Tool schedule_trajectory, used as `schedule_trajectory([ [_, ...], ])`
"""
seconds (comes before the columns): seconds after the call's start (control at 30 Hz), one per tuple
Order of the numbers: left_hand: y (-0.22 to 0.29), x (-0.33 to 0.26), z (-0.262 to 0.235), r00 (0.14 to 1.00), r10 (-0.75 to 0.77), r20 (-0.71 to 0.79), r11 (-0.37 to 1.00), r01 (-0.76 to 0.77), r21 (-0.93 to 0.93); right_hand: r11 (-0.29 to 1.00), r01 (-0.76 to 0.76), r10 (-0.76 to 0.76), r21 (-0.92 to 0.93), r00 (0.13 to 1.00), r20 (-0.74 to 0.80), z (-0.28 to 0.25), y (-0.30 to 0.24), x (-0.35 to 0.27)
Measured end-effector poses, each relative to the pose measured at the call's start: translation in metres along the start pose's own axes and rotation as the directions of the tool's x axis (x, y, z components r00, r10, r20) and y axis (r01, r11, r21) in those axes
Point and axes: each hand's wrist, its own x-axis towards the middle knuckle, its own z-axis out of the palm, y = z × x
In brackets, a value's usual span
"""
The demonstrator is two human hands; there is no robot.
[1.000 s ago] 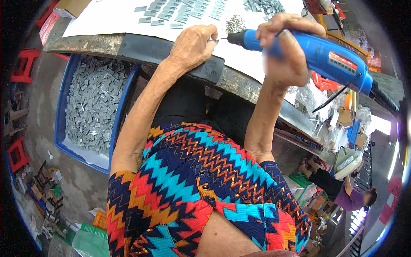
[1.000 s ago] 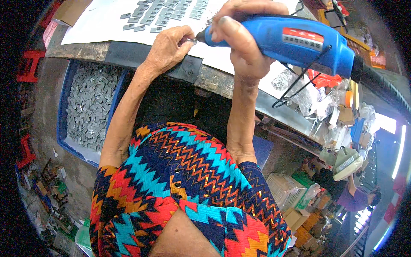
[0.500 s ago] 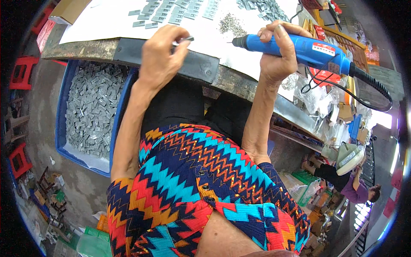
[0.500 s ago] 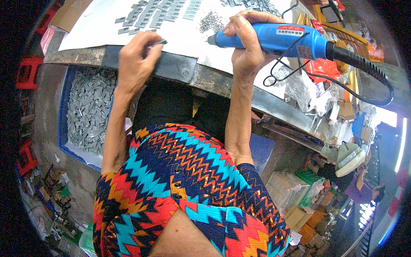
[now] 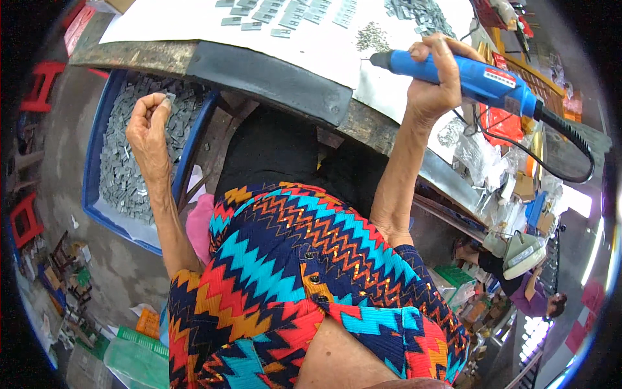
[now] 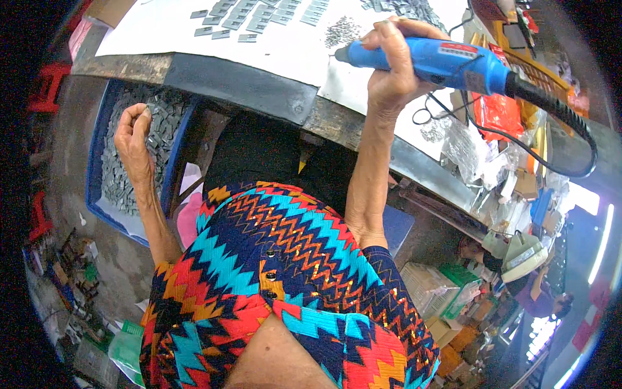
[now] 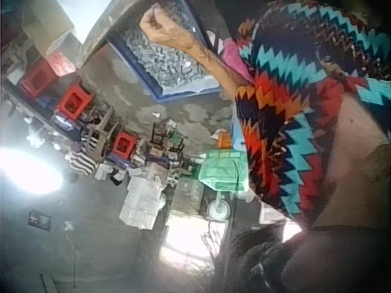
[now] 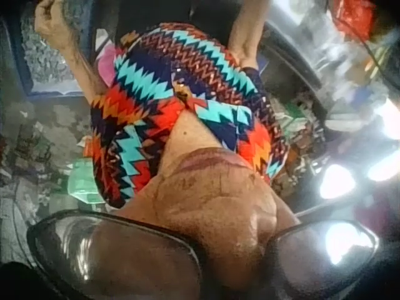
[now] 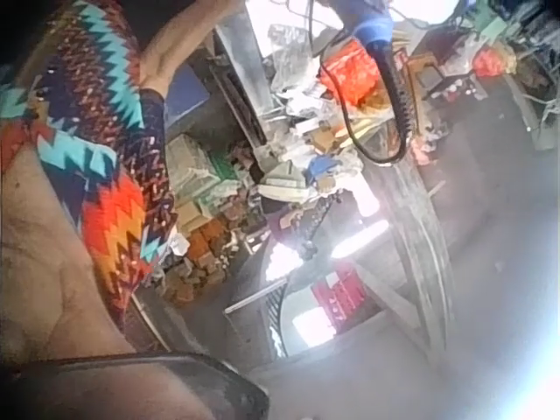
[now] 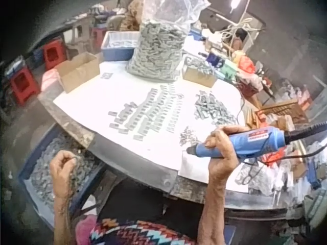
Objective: Using an electric screwdriver to process small metal plates on a workbench.
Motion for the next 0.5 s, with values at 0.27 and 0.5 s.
schedule_trajectory([
  [0.27, -0.008, -0.003, -0.014, 0.997, -0.075, -0.006, 0.995, 0.075, 0.07, 0.995, -0.002, 0.013, -0.104, 0.995, 0.102, -0.021, -0.005, -0.001],
  [0.5, -0.041, -0.004, -0.02, 0.974, -0.217, 0.062, 0.926, 0.226, -0.303, 0.958, -0.253, 0.243, 0.137, 0.966, 0.085, -0.016, -0.021, 0.004],
])
